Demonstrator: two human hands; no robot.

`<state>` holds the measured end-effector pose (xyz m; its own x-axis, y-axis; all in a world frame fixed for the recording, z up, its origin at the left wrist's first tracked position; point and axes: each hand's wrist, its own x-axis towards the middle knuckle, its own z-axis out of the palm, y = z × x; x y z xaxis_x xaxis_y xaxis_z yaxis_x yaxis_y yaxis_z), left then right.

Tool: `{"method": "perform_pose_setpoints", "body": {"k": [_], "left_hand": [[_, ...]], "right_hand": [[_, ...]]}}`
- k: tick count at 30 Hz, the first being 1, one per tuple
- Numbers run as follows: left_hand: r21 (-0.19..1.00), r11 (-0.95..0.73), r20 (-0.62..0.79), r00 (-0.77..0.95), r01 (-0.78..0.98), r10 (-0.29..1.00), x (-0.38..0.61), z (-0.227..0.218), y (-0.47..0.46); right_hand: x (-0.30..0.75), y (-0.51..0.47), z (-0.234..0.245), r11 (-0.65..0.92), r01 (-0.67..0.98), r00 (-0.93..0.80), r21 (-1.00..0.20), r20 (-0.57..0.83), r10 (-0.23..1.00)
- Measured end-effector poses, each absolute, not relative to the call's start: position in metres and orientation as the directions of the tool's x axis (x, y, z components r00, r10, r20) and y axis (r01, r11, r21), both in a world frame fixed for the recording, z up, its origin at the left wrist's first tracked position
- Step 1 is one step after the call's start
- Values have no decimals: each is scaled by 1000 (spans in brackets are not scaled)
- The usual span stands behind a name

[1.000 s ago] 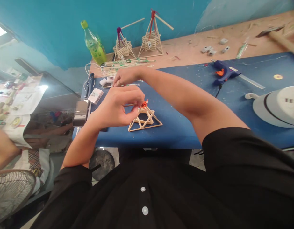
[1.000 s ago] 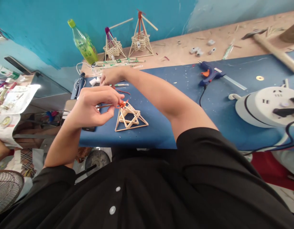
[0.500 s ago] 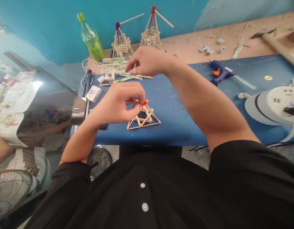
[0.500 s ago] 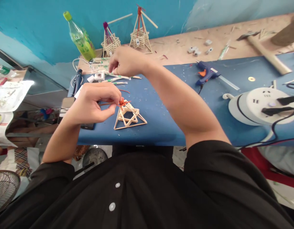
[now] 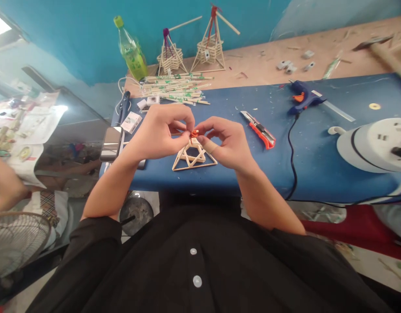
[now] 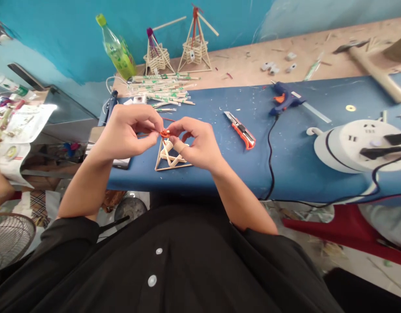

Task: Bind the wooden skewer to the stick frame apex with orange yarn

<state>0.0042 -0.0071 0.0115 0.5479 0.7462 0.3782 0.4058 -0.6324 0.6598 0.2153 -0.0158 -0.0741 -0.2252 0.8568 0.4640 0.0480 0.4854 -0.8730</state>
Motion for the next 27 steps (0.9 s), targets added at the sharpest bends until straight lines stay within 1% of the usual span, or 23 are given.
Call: {"method": "perform_pose_setpoints", "body": {"k": [4, 7, 10, 13, 18, 21, 24, 27], "left_hand": [[651, -608, 379, 499, 454, 779, 6, 11, -15], [667, -573, 385, 438, 476, 812, 5, 7, -20], [680, -542, 411, 356, 493, 839, 5, 2, -24], [696, -526, 435, 296, 488, 850, 6, -2, -27], [679, -506, 443, 254, 532, 860, 10, -6, -28], [678, -495, 436, 245, 543, 866, 10, -8, -27], [693, -489, 406, 274, 530, 872, 8, -8, -25], [718, -470, 358, 306, 514, 882, 8, -5, -23]], "right_hand": [[205, -12, -76, 358, -91, -212, -929, 369, 905], [199, -12, -76, 275, -165, -177, -947, 302, 937], [196, -10, -78, 261, -187, -162, -947, 291, 943], [196, -4, -81, 254, -153, -195, -955, 281, 940], [195, 7, -86, 303, -112, -291, -946, 323, 901], [191, 9, -86, 355, -92, -272, -930, 367, 890], [189, 9, -86, 397, -74, -263, -915, 402, 877], [194, 6, -90, 454, 4, -208, -891, 443, 872]]}}
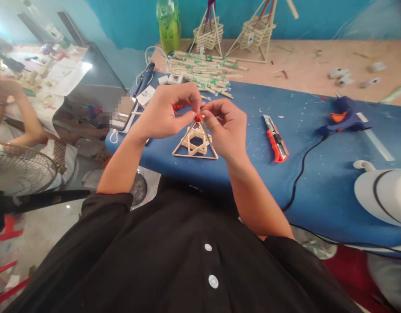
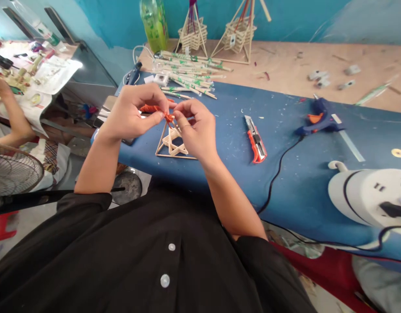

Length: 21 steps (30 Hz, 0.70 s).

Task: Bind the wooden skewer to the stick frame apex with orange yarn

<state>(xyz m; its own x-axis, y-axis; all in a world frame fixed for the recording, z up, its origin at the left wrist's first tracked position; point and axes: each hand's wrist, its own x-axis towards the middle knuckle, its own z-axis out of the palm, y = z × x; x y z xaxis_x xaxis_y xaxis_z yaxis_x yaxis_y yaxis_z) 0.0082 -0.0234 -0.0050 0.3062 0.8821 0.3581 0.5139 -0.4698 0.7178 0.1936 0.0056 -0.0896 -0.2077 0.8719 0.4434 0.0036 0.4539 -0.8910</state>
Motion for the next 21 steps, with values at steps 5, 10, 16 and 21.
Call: {"method": "perform_pose_setpoints", "body": {"k": [5, 10, 16, 21], "left_hand": [[770, -428, 316, 300, 473, 900, 14, 3, -24], [769, -434, 332, 286, 469, 899, 18, 6, -23], [743, -477, 387, 279, 470, 879, 18, 2, -24], [669, -521, 442, 279, 530, 852, 16, -1, -26]], "right_hand": [[210, -11, -100, 631, 203, 3, -749, 645, 765], [211, -17, -116, 698, 390, -199, -600, 686, 700], [201, -15, -118, 675, 455, -192, -581, 676, 711], [197, -20, -113, 687, 479, -107, -546, 741, 663]]}}
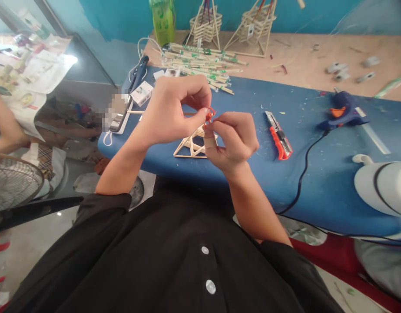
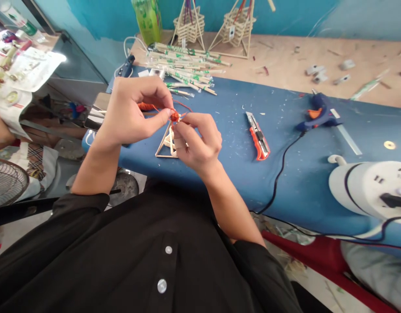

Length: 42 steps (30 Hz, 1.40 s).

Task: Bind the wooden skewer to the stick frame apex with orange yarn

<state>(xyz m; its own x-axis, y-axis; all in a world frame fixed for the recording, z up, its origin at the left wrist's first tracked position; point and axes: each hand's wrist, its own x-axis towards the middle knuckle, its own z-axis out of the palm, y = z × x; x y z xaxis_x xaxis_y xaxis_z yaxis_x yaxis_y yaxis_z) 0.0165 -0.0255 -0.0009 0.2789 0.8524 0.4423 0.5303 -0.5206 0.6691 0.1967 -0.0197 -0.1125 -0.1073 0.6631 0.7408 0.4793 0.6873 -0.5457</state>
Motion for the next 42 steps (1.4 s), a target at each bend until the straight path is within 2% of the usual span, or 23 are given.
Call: {"method": "perform_pose_setpoints", "body": {"k": [3, 6, 9, 11, 14, 17, 20, 24, 31, 35, 38, 42], "left_hand": [[641, -549, 458, 306, 536, 834, 15, -2, -25], [625, -576, 466, 339, 527, 817, 14, -2, -23], [600, -594, 489, 342, 536, 802, 13, -2, -22], [574, -610, 505, 350, 546, 789, 13, -2, -21], [530, -637, 523, 376, 560, 765, 13, -2, -21], [473, -670, 555, 396, 573, 731, 14, -2, -20], [410, -699, 593, 411, 586, 692, 15, -1, -22], [358, -725, 629, 422, 588, 653, 17, -3, -24], [395, -713, 714, 295, 579, 635, 22, -20, -24], [450, -667, 690, 243, 594, 682, 22, -17, -28], [459, -692, 685, 274, 558, 675, 21, -15, -29], [404, -757, 707, 350, 514, 615, 17, -18, -28]], "right_hand": [[195, -17, -115, 717, 516, -62, -469, 814, 577], [195, -10, -121, 741, 567, -90, -360, 867, 490], [195, -4, -124, 816, 540, -121, -208, 940, 319], [193, -3, -121, 835, 530, -94, -149, 968, 232], [188, -7, -111, 798, 568, -5, -202, 968, 249], [182, -8, -102, 838, 494, 75, -230, 972, 223], [179, -9, -97, 890, 412, 67, -193, 981, 182], [180, -12, -95, 890, 386, 64, -243, 969, 237], [173, -12, -95, 887, 281, 142, -368, 929, 340], [170, -13, -94, 869, 271, 169, -414, 909, 381], [171, -14, -91, 846, 326, 158, -421, 907, 390], [174, -14, -89, 860, 350, 135, -372, 928, 347]]}}
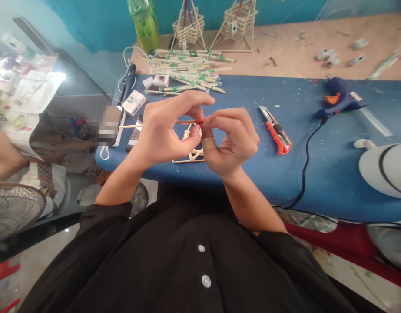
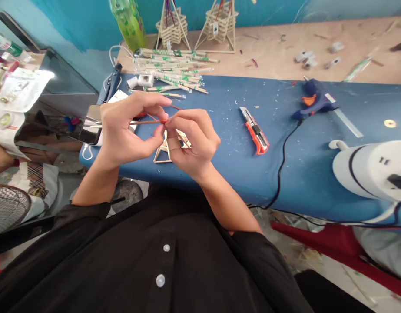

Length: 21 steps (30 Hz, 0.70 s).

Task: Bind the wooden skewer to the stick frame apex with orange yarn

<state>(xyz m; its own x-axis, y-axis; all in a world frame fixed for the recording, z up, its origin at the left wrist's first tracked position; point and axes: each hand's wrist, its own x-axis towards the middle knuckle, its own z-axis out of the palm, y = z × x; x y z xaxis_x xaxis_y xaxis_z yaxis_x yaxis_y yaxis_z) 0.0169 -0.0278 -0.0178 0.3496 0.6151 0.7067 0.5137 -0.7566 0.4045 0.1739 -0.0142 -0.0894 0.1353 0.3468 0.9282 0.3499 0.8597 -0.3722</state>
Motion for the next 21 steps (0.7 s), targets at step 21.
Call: {"method": "perform_pose_setpoints", "body": {"k": [21], "left_hand": [[301, -788, 757, 367, 538, 540, 11, -27, -27]], "right_hand": [[159, -40, -92, 600, 501, 220, -624, 762, 609]]}}
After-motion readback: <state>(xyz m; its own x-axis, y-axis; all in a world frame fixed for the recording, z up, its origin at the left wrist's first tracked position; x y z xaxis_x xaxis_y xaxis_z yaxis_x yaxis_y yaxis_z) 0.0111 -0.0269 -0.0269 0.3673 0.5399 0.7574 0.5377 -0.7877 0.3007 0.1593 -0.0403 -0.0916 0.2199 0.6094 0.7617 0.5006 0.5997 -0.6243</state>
